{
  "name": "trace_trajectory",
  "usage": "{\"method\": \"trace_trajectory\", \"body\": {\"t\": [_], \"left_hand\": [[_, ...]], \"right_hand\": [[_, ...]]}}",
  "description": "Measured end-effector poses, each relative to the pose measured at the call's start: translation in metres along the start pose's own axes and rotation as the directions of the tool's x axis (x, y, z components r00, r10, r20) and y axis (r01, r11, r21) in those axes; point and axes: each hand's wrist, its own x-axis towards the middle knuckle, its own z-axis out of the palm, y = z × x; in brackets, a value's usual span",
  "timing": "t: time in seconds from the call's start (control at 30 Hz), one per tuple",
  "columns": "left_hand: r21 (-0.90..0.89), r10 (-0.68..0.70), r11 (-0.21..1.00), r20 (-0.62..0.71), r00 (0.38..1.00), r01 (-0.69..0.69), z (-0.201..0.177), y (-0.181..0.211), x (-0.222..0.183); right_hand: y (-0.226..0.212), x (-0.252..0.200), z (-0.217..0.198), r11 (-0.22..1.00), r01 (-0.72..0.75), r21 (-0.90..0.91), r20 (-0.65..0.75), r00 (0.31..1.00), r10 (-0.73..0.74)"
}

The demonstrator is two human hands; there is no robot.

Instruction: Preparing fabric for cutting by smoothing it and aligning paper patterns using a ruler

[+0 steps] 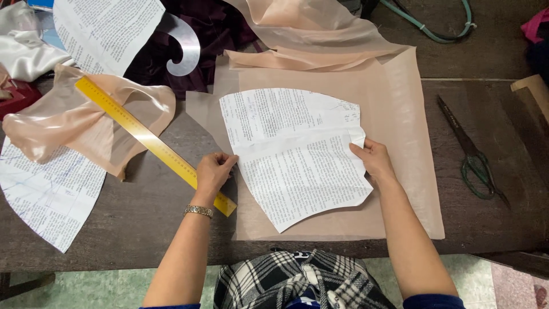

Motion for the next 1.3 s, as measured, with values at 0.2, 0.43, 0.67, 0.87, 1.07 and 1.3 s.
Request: {"method": "trace_trajectory", "body": {"t": [0.2,0.43,0.67,0.87,1.07,1.3], "left_hand": [[0.000,-0.002,1.000,0.001,1.000,0.002,0.000,0.000,0.000],[0.133,0.081,0.988,-0.058,0.995,-0.073,-0.004,0.031,-0.006],[0.280,0.058,0.960,-0.094,0.994,-0.029,0.018,0.042,0.019],[-0.020,0.026,0.999,-0.157,0.987,-0.029,0.019,0.041,0.039],[-0.760,0.237,0.626,0.396,0.887,0.172,-0.043,0.065,-0.023],[-0.759,0.281,0.630,0.025,0.960,-0.164,-0.179,0.023,-0.071]], "right_hand": [[0.025,0.025,-0.012,0.998,0.011,0.061,-0.020,1.000,-0.010],[0.004,0.023,-0.088,0.955,0.237,-0.181,-0.140,0.955,-0.263],[-0.049,-0.028,-0.107,0.947,0.159,0.280,-0.266,0.960,-0.083],[-0.022,-0.002,-0.130,0.785,0.394,0.477,-0.190,0.919,-0.345],[0.002,0.026,-0.075,0.914,0.300,-0.273,-0.096,0.937,-0.336],[0.011,-0.006,0.133,0.940,0.148,0.307,0.117,0.975,-0.191]]}}
